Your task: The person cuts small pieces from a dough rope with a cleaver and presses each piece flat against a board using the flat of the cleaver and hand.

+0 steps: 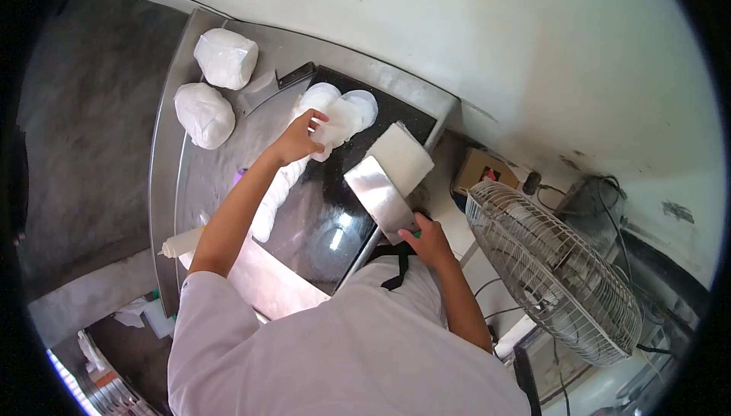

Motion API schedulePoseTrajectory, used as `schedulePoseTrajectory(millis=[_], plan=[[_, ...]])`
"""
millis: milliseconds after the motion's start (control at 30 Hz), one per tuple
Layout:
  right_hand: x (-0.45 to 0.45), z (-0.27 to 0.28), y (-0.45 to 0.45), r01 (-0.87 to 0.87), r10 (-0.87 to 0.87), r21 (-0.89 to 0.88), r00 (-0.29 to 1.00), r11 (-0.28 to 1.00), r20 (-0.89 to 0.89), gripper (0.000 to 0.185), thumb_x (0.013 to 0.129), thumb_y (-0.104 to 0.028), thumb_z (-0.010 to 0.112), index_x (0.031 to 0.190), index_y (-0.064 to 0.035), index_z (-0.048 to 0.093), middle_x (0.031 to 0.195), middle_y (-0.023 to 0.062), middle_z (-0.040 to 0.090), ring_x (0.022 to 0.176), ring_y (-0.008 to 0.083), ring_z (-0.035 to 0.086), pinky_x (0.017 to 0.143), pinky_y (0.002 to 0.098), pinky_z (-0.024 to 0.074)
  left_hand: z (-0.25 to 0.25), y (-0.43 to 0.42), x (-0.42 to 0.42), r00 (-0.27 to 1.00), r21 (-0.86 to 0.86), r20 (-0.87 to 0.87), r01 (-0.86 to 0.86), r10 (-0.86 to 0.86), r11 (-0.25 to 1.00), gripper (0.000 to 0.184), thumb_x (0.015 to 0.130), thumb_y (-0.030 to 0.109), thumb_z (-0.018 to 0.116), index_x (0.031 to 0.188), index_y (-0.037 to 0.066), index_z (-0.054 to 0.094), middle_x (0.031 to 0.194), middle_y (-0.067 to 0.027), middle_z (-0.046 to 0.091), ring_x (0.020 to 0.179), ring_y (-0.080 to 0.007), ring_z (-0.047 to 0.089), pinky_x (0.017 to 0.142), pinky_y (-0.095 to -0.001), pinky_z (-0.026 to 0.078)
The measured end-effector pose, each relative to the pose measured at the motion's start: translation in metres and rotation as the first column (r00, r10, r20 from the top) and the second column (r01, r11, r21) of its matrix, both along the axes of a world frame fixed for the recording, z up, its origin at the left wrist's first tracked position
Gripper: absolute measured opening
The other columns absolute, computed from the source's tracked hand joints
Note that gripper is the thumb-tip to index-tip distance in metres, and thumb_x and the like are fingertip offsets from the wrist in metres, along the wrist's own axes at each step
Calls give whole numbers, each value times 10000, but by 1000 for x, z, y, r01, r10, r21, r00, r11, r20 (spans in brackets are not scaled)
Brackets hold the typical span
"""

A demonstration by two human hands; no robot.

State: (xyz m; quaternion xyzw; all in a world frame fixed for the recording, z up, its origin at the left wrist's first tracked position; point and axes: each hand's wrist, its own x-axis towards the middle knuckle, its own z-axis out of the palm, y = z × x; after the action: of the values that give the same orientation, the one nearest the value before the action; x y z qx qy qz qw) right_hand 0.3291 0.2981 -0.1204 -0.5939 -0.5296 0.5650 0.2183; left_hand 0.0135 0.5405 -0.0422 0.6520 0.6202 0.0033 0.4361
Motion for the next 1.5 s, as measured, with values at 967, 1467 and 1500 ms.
schedulePoseTrajectory(millis=[967,1467,1500], plan=[[-9,-11,-3,-131,131,36,991,991,-2,443,864,-358,787,981,30,610,897,282,691,869,494,668,759,515,527,31,-17,24,-88,-683,656,-493,750,539,409,910,-50,638,1289,34,510,1214,-125,577,1090,-257,623,913,-403,563],[-93,20,52,-668,590,293,743,684,316,448,830,-83,724,1239,-7,559,1089,214,681,988,417,695,842,502,572,139,-126,-16,630,-233,687,-281,362,931,800,703,-122,671,1427,66,388,1081,-76,560,1023,-174,603,913,-311,497],[-103,24,59,-712,615,317,702,627,360,428,830,-59,709,1235,-7,580,1089,203,679,999,403,694,843,500,574,140,-132,-23,595,-217,739,-233,315,948,798,702,-95,660,1430,88,389,1103,-65,556,1047,-171,610,866,-310,515]])
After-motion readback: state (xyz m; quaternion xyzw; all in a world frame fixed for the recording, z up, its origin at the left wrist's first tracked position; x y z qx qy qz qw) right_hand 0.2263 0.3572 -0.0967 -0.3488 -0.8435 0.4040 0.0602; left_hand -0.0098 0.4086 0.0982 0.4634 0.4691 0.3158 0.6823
